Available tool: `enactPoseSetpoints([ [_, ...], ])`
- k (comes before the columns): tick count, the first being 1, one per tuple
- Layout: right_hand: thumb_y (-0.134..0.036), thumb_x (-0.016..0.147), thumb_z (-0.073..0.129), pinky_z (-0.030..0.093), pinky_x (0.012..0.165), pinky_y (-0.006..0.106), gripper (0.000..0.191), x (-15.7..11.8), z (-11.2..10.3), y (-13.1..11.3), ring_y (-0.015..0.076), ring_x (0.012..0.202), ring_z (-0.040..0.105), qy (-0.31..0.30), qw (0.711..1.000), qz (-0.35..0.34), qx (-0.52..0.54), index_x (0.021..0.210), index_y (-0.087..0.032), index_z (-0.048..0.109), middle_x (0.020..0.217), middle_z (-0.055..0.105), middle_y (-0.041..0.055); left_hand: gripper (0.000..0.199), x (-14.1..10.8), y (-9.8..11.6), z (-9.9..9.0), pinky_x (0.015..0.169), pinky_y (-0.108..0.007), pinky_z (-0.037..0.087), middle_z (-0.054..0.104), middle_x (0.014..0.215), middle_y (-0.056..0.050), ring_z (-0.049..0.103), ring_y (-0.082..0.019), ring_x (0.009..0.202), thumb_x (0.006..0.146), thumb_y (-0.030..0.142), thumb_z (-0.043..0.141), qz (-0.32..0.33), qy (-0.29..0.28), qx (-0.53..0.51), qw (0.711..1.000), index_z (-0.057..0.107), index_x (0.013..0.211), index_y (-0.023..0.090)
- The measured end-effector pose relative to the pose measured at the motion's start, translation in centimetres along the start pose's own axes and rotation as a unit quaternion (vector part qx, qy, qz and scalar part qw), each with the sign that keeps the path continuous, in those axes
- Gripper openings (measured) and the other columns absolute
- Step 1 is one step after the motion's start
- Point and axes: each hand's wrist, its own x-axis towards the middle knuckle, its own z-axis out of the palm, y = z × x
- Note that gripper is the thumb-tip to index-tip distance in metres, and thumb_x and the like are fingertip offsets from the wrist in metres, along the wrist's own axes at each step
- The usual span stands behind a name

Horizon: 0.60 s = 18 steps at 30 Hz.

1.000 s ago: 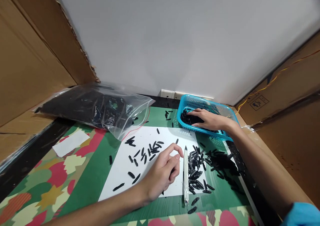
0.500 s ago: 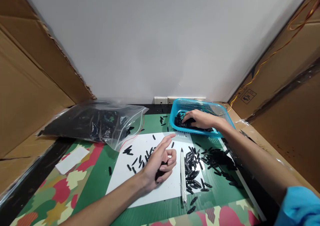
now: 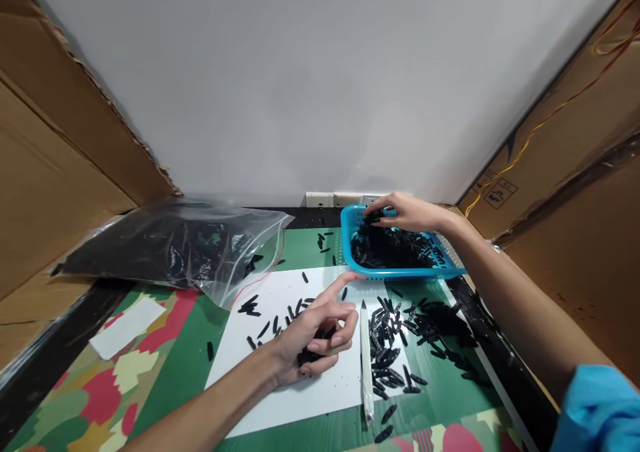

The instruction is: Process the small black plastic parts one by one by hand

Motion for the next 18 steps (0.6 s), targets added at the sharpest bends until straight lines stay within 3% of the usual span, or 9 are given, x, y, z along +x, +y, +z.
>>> enactPoseSetpoints([
  [4, -0.04, 0.098, 0.072, 0.057, 0.11, 0.053, 0.035, -1.5, 0.0, -0.1, 0.0307, 0.123, 0.074, -0.075, 0.997, 0.019, -0.014, 0.129, -0.027, 0.079, 0.134, 0.079, 0.007, 0.079, -0.2, -0.6, 0.2, 0.03, -0.008, 0.022, 0.052, 0.065, 0.011, 0.009, -0.005, 0.045, 0.098, 0.031, 0.071, -0.026, -0.003, 0.017, 1.0, 0.026, 0.163, 0.036],
  [7, -0.043, 0.088, 0.084, 0.06, 0.106, 0.052, 0.05, -3.1, 1.2, 0.1, 0.0317, 0.12, 0.074, -0.118, 0.992, 0.025, -0.047, 0.135, -0.029, 0.074, 0.133, 0.078, 0.0087, 0.076, -0.3, -0.8, 0.4, 0.029, -0.009, 0.023, 0.05, 0.064, 0.012, 0.009, -0.005, 0.044, 0.097, 0.034, 0.072, -0.024, 0.003, 0.021, 0.999, 0.03, 0.16, 0.036],
  [9, -0.038, 0.081, 0.09, 0.063, 0.101, 0.047, 0.054, -4.3, 2.1, 0.1, 0.0288, 0.112, 0.075, -0.129, 0.99, 0.006, -0.062, 0.132, -0.029, 0.074, 0.131, 0.076, 0.008, 0.074, -0.3, -1.0, 0.6, 0.029, -0.008, 0.021, 0.048, 0.063, 0.012, 0.009, -0.005, 0.044, 0.096, 0.033, 0.072, -0.011, 0.023, 0.021, 0.999, 0.032, 0.158, 0.036],
  [12, -0.029, 0.076, 0.092, 0.064, 0.093, 0.044, 0.042, -5.8, 3.1, 0.0, 0.0261, 0.105, 0.074, -0.12, 0.991, 0.018, -0.062, 0.115, -0.027, 0.077, 0.131, 0.071, 0.0078, 0.07, -0.1, -1.5, 0.7, 0.028, -0.008, 0.02, 0.048, 0.063, 0.012, 0.01, -0.005, 0.043, 0.096, 0.032, 0.071, 0.001, 0.051, 0.031, 0.998, 0.035, 0.156, 0.035],
  [15, -0.013, 0.08, 0.08, 0.061, 0.096, 0.041, 0.027, -6.8, 3.1, 0.2, 0.0234, 0.106, 0.073, -0.121, 0.991, 0.014, -0.048, 0.103, -0.026, 0.078, 0.129, 0.07, 0.0054, 0.066, 0.1, -1.9, 0.7, 0.027, -0.01, 0.023, 0.049, 0.063, 0.012, 0.013, -0.005, 0.042, 0.098, 0.033, 0.068, 0.0, 0.04, 0.046, 0.998, 0.035, 0.156, 0.035],
  [18, 0.001, 0.076, 0.065, 0.059, 0.092, 0.036, 0.028, -7.2, 2.3, 1.2, 0.0205, 0.098, 0.072, -0.114, 0.992, 0.021, -0.055, 0.088, -0.023, 0.075, 0.111, 0.075, 0.0041, 0.063, 0.1, -2.0, 0.7, 0.027, -0.01, 0.023, 0.05, 0.064, 0.011, 0.014, -0.005, 0.041, 0.1, 0.035, 0.065, 0.003, 0.04, 0.065, 0.997, 0.035, 0.156, 0.035],
])
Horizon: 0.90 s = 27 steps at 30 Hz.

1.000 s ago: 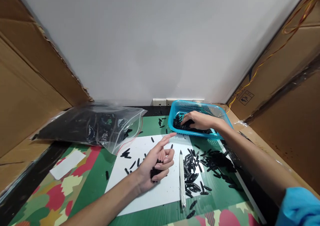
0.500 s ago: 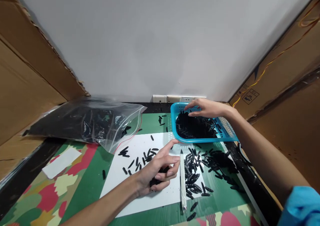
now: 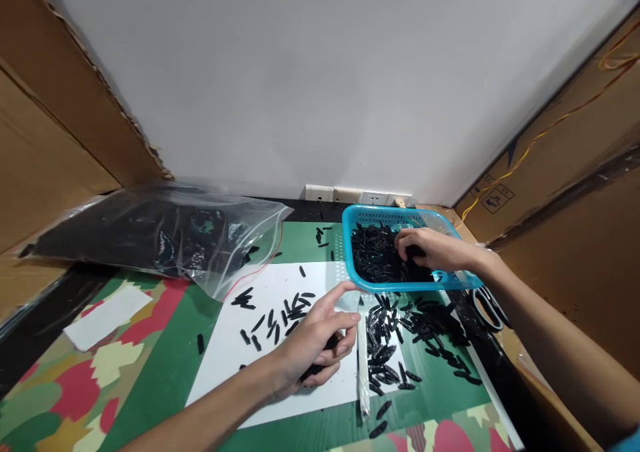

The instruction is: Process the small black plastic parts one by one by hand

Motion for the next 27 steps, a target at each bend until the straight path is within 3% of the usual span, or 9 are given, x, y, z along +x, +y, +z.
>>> enactPoseSetpoints([
  [4, -0.004, 0.082, 0.061, 0.057, 0.089, 0.037, 0.022, -0.8, -1.8, 2.3, 0.0221, 0.091, 0.071, 0.039, 0.998, 0.044, -0.022, 0.082, -0.021, 0.076, 0.099, 0.078, 0.0059, 0.049, -0.1, 0.1, -0.1, 0.027, -0.011, 0.022, 0.05, 0.065, 0.01, 0.015, -0.005, 0.041, 0.104, 0.039, 0.061, -0.004, -0.012, 0.035, 0.999, 0.042, 0.149, 0.033],
  [8, -0.021, 0.099, 0.054, 0.058, 0.097, 0.043, 0.027, -1.8, -3.5, 3.5, 0.0268, 0.105, 0.074, 0.092, 0.992, 0.084, -0.033, 0.107, -0.023, 0.08, 0.117, 0.08, 0.0082, 0.03, 0.1, 0.0, -0.4, 0.029, -0.012, 0.018, 0.047, 0.064, 0.01, 0.013, -0.004, 0.04, 0.106, 0.042, 0.056, -0.006, -0.02, 0.045, 0.999, 0.054, 0.132, 0.028],
  [12, -0.036, 0.102, 0.06, 0.054, 0.114, 0.049, 0.031, -2.2, -3.4, 3.3, 0.0304, 0.126, 0.07, 0.055, 0.994, 0.092, -0.035, 0.126, -0.025, 0.077, 0.138, 0.075, 0.0101, 0.025, 0.1, -0.5, -0.2, 0.029, -0.016, 0.016, 0.047, 0.062, 0.01, 0.015, -0.005, 0.038, 0.107, 0.045, 0.051, -0.005, -0.025, 0.096, 0.995, 0.059, 0.118, 0.024],
  [16, -0.045, 0.093, 0.076, 0.051, 0.119, 0.053, 0.057, -1.9, -1.5, 2.4, 0.0351, 0.135, 0.064, 0.014, 0.994, 0.102, -0.021, 0.144, -0.022, 0.066, 0.147, 0.066, 0.0158, 0.035, -0.5, -1.0, 0.5, 0.04, -0.018, 0.021, 0.047, 0.061, 0.009, 0.026, -0.006, 0.044, 0.109, 0.053, 0.05, 0.014, -0.033, 0.209, 0.977, 0.062, 0.11, 0.02],
  [18, -0.039, 0.088, 0.081, 0.053, 0.116, 0.054, 0.059, -1.4, -0.3, 2.1, 0.0362, 0.131, 0.065, 0.007, 0.994, 0.109, -0.022, 0.142, -0.021, 0.067, 0.143, 0.066, 0.0165, 0.038, -0.7, -1.2, 0.7, 0.05, -0.02, 0.027, 0.047, 0.061, 0.008, 0.034, -0.008, 0.051, 0.109, 0.054, 0.051, 0.038, -0.043, 0.252, 0.966, 0.064, 0.106, 0.018],
  [22, -0.018, 0.087, 0.075, 0.057, 0.105, 0.048, 0.039, -0.5, 1.1, 2.0, 0.0318, 0.117, 0.07, 0.014, 0.993, 0.111, -0.036, 0.126, -0.018, 0.072, 0.128, 0.069, 0.0154, 0.042, -0.8, -1.5, 0.7, 0.057, -0.024, 0.029, 0.047, 0.062, 0.008, 0.038, -0.01, 0.058, 0.109, 0.057, 0.05, 0.049, -0.045, 0.284, 0.956, 0.064, 0.105, 0.018],
  [27, -0.01, 0.084, 0.076, 0.058, 0.096, 0.039, 0.022, -0.7, -0.4, 2.4, 0.0261, 0.106, 0.072, 0.015, 0.992, 0.112, -0.055, 0.104, -0.02, 0.076, 0.112, 0.076, 0.0099, 0.046, -0.6, -1.6, 0.4, 0.06, -0.027, 0.029, 0.045, 0.061, 0.008, 0.038, -0.013, 0.06, 0.109, 0.061, 0.047, 0.052, -0.033, 0.301, 0.952, 0.064, 0.107, 0.018],
])
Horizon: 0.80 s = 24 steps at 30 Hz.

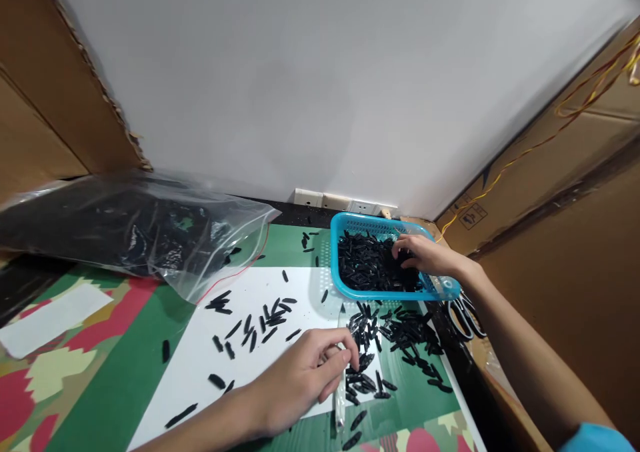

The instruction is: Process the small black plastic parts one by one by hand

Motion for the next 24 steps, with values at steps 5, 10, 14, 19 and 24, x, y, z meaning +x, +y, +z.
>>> enactPoseSetpoints([
  [5, -0.017, 0.093, 0.069, 0.057, 0.095, 0.041, 0.017, -1.1, -2.8, 0.6, 0.0274, 0.105, 0.073, 0.036, 0.998, 0.042, -0.011, 0.108, -0.02, 0.078, 0.111, 0.08, 0.01, 0.046, 0.0, 0.0, -0.1, 0.06, -0.028, 0.029, 0.045, 0.061, 0.008, 0.038, -0.013, 0.06, 0.108, 0.062, 0.047, 0.009, 0.001, 0.002, 1.0, 0.064, 0.106, 0.019],
  [10, -0.026, 0.101, 0.063, 0.06, 0.085, 0.036, 0.021, -2.3, -3.7, 0.6, 0.0247, 0.092, 0.079, -0.028, 0.998, 0.06, 0.004, 0.102, -0.022, 0.084, 0.103, 0.085, 0.0066, 0.044, -0.1, 0.0, -0.1, 0.06, -0.028, 0.029, 0.046, 0.061, 0.008, 0.037, -0.013, 0.06, 0.109, 0.059, 0.046, 0.004, -0.001, -0.005, 1.0, 0.064, 0.106, 0.019],
  [14, -0.027, 0.102, 0.063, 0.062, 0.087, 0.036, 0.026, -2.9, -3.1, 0.1, 0.025, 0.096, 0.08, -0.038, 0.996, 0.083, -0.001, 0.119, -0.022, 0.082, 0.113, 0.085, 0.0096, 0.044, -0.1, -0.2, -0.1, 0.059, -0.027, 0.029, 0.046, 0.061, 0.008, 0.037, -0.012, 0.059, 0.109, 0.059, 0.047, 0.009, 0.004, -0.007, 1.0, 0.064, 0.106, 0.018],
  [19, -0.028, 0.105, 0.061, 0.061, 0.087, 0.04, 0.03, -3.4, -2.5, -3.9, 0.0269, 0.096, 0.079, -0.001, 0.997, 0.079, -0.012, 0.129, -0.019, 0.077, 0.109, 0.083, 0.0122, 0.046, -0.1, 0.1, -0.2, 0.052, -0.023, 0.027, 0.047, 0.061, 0.007, 0.034, -0.01, 0.052, 0.109, 0.06, 0.046, 0.0, 0.005, -0.046, 0.999, 0.063, 0.107, 0.018],
  [24, -0.03, 0.113, 0.052, 0.057, 0.077, 0.032, 0.024, -3.7, 0.7, -12.1, 0.019, 0.089, 0.074, 0.166, 0.975, -0.144, 0.044, 0.113, -0.019, 0.074, 0.102, 0.077, 0.007, 0.059, 0.0, 0.3, -0.2, 0.044, -0.022, 0.023, 0.056, 0.07, 0.007, 0.024, -0.008, 0.045, 0.107, 0.072, 0.032, 0.023, 0.083, -0.133, 0.987, 0.049, 0.139, 0.025],
])
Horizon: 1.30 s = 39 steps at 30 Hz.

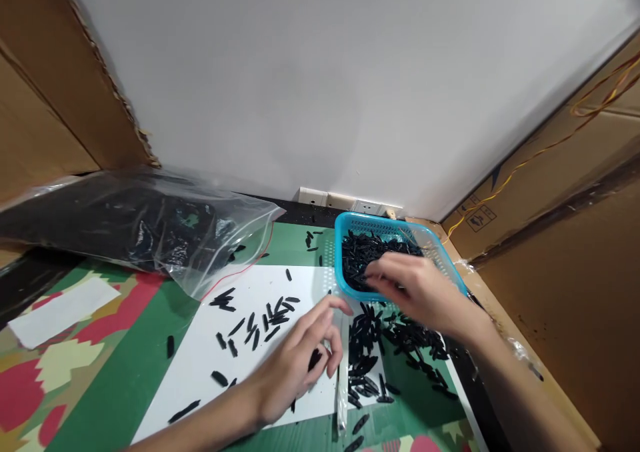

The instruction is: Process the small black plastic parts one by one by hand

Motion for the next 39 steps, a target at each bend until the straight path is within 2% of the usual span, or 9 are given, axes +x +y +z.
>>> enactPoseSetpoints([
  [2, -0.028, 0.114, 0.052, 0.05, 0.063, 0.029, 0.025, 0.1, 2.5, -2.6, 0.0156, 0.073, 0.065, 0.004, 0.992, -0.123, -0.007, 0.104, -0.017, 0.073, 0.086, 0.072, 0.0041, 0.07, -0.1, -0.2, 0.0, 0.043, -0.022, 0.024, 0.059, 0.069, 0.005, 0.027, -0.009, 0.043, 0.105, 0.078, 0.025, 0.012, 0.027, -0.007, 1.0, 0.04, 0.149, 0.026],
  [5, -0.019, 0.113, 0.052, 0.049, 0.064, 0.03, 0.025, -0.1, 6.0, -4.9, 0.016, 0.071, 0.06, 0.034, 0.979, -0.196, -0.038, 0.097, -0.016, 0.07, 0.084, 0.071, 0.0034, 0.083, -0.4, -0.4, 0.0, 0.043, -0.023, 0.021, 0.061, 0.066, 0.003, 0.032, -0.011, 0.045, 0.101, 0.085, 0.018, 0.003, 0.031, 0.006, 0.999, 0.03, 0.159, 0.026],
  [12, -0.023, 0.111, 0.056, 0.055, 0.078, 0.032, 0.022, -0.8, 8.8, -5.3, 0.021, 0.087, 0.062, 0.014, 0.984, -0.175, 0.005, 0.093, -0.018, 0.068, 0.097, 0.072, 0.0068, 0.09, -0.9, 0.0, 0.1, 0.047, -0.025, 0.02, 0.053, 0.068, 0.005, 0.031, -0.012, 0.051, 0.097, 0.09, 0.021, -0.041, 0.01, 0.014, 0.999, 0.032, 0.16, 0.027],
  [17, -0.017, 0.115, 0.041, 0.055, 0.08, 0.031, 0.03, -1.5, 8.7, -4.9, 0.0202, 0.083, 0.063, 0.08, 0.979, -0.188, 0.025, 0.1, -0.015, 0.067, 0.091, 0.071, 0.0082, 0.072, -0.5, 0.2, 0.2, 0.048, -0.025, 0.025, 0.055, 0.075, 0.004, 0.037, -0.012, 0.057, 0.103, 0.082, 0.032, -0.026, 0.014, -0.005, 1.0, 0.046, 0.145, 0.025],
  [19, -0.013, 0.114, 0.042, 0.054, 0.073, 0.03, 0.026, -2.1, 8.4, -4.7, 0.019, 0.077, 0.064, 0.093, 0.98, -0.173, 0.028, 0.104, -0.014, 0.066, 0.086, 0.071, 0.0067, 0.061, -0.3, 0.4, 0.3, 0.047, -0.024, 0.025, 0.051, 0.072, 0.005, 0.039, -0.012, 0.056, 0.105, 0.075, 0.041, -0.034, 0.005, -0.003, 0.999, 0.049, 0.138, 0.024],
  [22, -0.013, 0.112, 0.05, 0.056, 0.069, 0.027, 0.016, -3.2, 8.1, -4.2, 0.0172, 0.075, 0.069, 0.118, 0.981, -0.128, 0.086, 0.115, -0.015, 0.066, 0.087, 0.075, 0.0054, 0.052, 0.2, 0.4, 0.3, 0.043, -0.022, 0.019, 0.048, 0.062, 0.008, 0.026, -0.009, 0.046, 0.108, 0.07, 0.034, -0.026, 0.003, -0.034, 0.999, 0.051, 0.129, 0.025],
  [27, -0.009, 0.104, 0.065, 0.062, 0.067, 0.022, 0.016, -4.3, 7.9, -4.4, 0.0143, 0.072, 0.078, 0.221, 0.966, -0.018, 0.136, 0.113, -0.023, 0.069, 0.091, 0.083, 0.0019, 0.037, 0.1, -0.2, 0.4, 0.042, -0.018, 0.025, 0.045, 0.054, 0.01, 0.025, -0.009, 0.042, 0.112, 0.058, 0.036, 0.002, 0.019, -0.028, 0.999, 0.052, 0.112, 0.026],
  [32, -0.012, 0.102, 0.07, 0.067, 0.071, 0.02, 0.016, -4.4, 8.3, -5.1, 0.0142, 0.071, 0.081, 0.227, 0.958, 0.02, 0.176, 0.111, -0.025, 0.074, 0.092, 0.085, 0.0008, 0.035, -0.5, -0.4, 0.5, 0.047, -0.02, 0.026, 0.044, 0.056, 0.008, 0.031, -0.007, 0.047, 0.112, 0.052, 0.045, 0.038, 0.036, -0.001, 0.999, 0.051, 0.094, 0.022],
  [39, -0.013, 0.101, 0.073, 0.068, 0.07, 0.021, 0.016, -4.4, 8.5, -5.3, 0.015, 0.073, 0.083, 0.233, 0.942, 0.072, 0.228, 0.113, -0.024, 0.077, 0.095, 0.086, 0.0011, 0.034, -0.6, -0.5, 0.6, 0.049, -0.022, 0.027, 0.045, 0.056, 0.008, 0.032, -0.007, 0.048, 0.111, 0.05, 0.048, 0.06, 0.045, 0.001, 0.997, 0.053, 0.093, 0.021],
])
